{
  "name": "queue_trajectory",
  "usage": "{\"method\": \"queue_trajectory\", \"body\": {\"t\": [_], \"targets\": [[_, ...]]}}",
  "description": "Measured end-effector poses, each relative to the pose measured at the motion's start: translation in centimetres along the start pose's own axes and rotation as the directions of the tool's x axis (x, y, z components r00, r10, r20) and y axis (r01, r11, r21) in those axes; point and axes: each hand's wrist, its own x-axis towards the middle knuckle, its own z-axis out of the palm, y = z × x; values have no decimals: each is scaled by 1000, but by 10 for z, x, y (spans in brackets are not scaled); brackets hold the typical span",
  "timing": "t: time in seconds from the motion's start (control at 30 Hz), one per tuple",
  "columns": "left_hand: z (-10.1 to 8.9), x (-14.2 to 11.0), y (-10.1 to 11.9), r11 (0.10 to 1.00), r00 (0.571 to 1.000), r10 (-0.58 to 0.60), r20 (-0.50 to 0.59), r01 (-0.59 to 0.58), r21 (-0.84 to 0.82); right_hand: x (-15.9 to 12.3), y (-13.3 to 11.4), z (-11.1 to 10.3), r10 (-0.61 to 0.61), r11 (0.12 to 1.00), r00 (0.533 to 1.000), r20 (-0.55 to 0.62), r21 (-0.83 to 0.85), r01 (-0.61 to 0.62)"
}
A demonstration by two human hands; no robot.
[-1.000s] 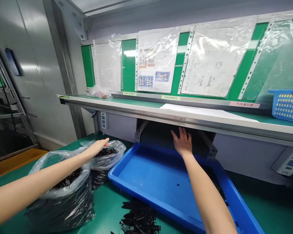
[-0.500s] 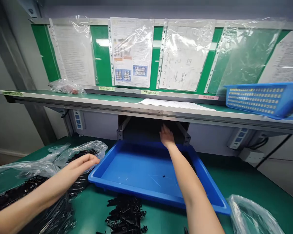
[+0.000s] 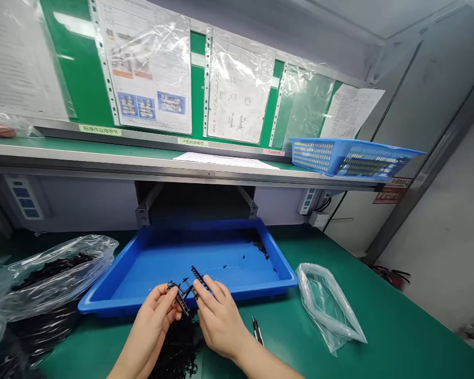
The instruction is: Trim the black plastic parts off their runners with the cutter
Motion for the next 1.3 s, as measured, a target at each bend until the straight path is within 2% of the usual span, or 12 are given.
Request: {"method": "queue_trajectory", "body": {"t": [0.1,0.17,0.23,0.3,0.4,0.53,0.73,0.87,1.03,1.17,1.23,1.3], "targets": [[9,0,7,999,999,3,45,-1,-48,-1,9,-10,168,984,980,-105,77,-160],[19,0,15,996,998,34,50,-29,-88,5,15,-20,322,943,931,-171,148,-299],[32,-1,22,992,995,51,81,-42,-118,14,20,-32,430,891,886,-173,238,-386],[44,-2,25,992,985,33,170,-12,-123,22,25,-45,466,849,878,-110,334,-409],[60,-5,24,995,951,-26,309,55,-84,28,30,-64,465,796,885,-4,438,-417],[72,-7,19,989,923,-106,369,136,-56,25,35,-80,472,749,879,61,499,-437],[69,-3,15,988,929,-146,339,153,5,24,40,-80,481,696,874,71,575,-430],[66,-4,15,985,908,-168,383,168,33,26,35,-76,456,681,886,81,610,-406],[73,-15,26,990,963,-129,235,140,-32,24,34,-65,480,671,870,113,591,-448],[61,-6,35,992,980,-112,165,120,-42,19,32,-63,466,655,865,189,583,-480],[48,4,33,989,970,-145,197,142,29,17,29,-67,416,666,877,241,576,-474],[35,14,28,977,939,-206,274,180,117,14,27,-71,352,686,890,291,566,-457]]}}
